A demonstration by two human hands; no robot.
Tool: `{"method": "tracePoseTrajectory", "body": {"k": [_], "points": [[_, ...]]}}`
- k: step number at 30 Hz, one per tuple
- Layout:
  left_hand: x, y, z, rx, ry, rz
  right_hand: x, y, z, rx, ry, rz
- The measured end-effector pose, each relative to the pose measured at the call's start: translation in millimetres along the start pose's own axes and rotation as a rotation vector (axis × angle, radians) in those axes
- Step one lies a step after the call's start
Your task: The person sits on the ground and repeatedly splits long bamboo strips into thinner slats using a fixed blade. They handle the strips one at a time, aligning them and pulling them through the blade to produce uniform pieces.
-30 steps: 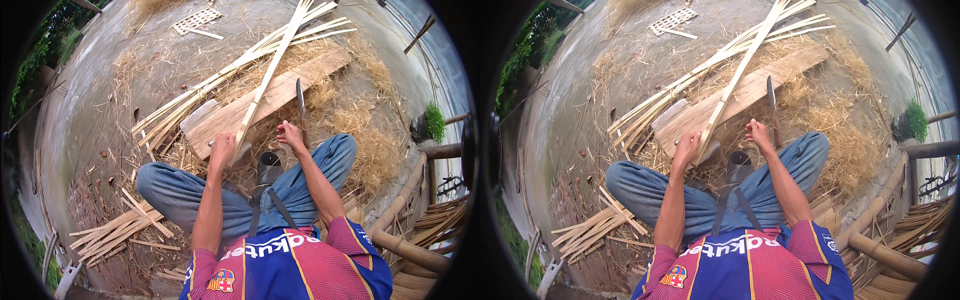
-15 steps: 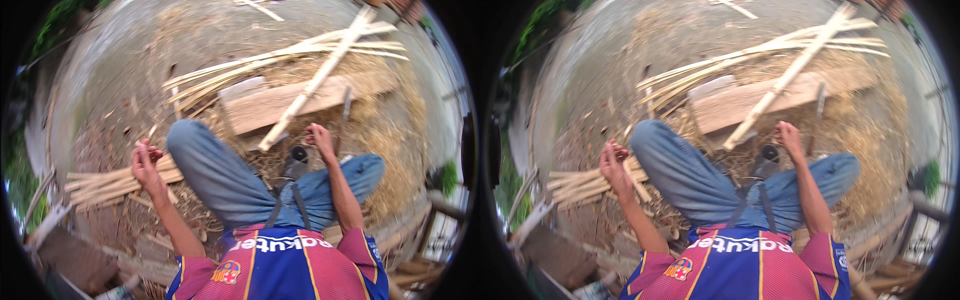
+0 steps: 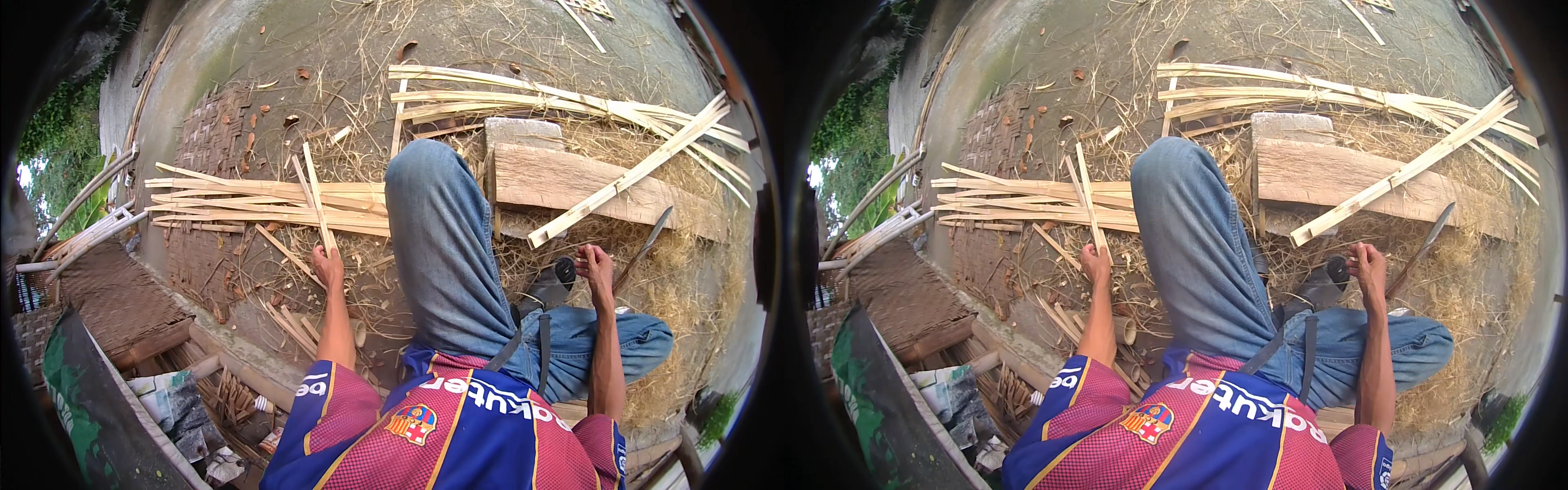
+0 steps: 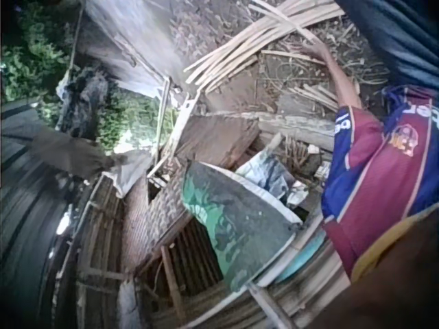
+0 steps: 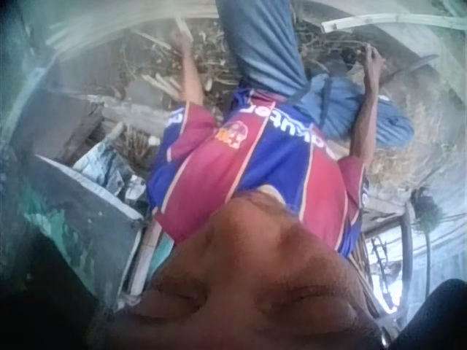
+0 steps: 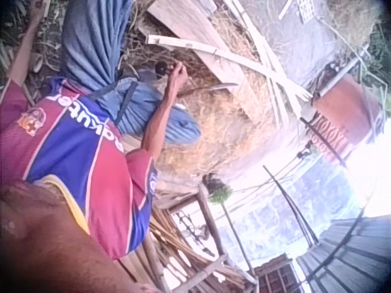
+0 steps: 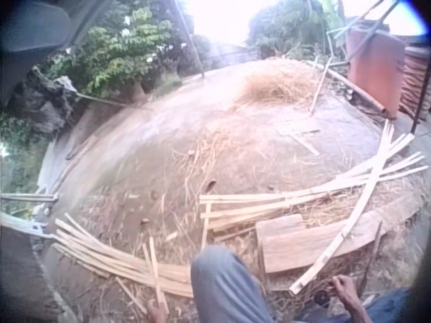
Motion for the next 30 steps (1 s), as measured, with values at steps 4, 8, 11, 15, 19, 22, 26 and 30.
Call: {"method": "tracePoseTrajectory", "body": {"k": [4,8,11,15,19,22,26,30], "points": [[10,-9,3,-0.001,-0.115,0.049,1,1,-3,-0.005,0.017,-0.001],[17,-18,19,0.009,0.076,0.027,0,-3,-7,-0.019,0.035,-0.007],[23,-7,47,-0.111,0.429,0.081,-1,-2,-10,-0.024,0.041,-0.004],[-2,27,45,-0.308,0.239,0.007,-1,-5,-15,-0.007,0.064,-0.007],[-34,35,-2,0.008,-0.195,-0.257,0,-4,-18,-0.005,0.067,-0.014],[1,-5,-2,0.106,0.001,0.007,0,-4,-16,-0.002,0.081,-0.013],[47,-58,19,-0.059,-0.035,0.230,-1,-5,-15,-0.012,0.114,0.005],[68,-82,24,-0.171,0.043,0.259,-2,-3,-12,-0.003,0.092,-0.006]]}}
Point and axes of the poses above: each hand's wrist, its own y-axis away from the middle knuckle, its own x-axis out of the palm, z = x × y, the point moved 6 cm from there along -y, towards the middle knuckle, and after that the axes turned 8 degrees about -y, right-handed, at the moved point
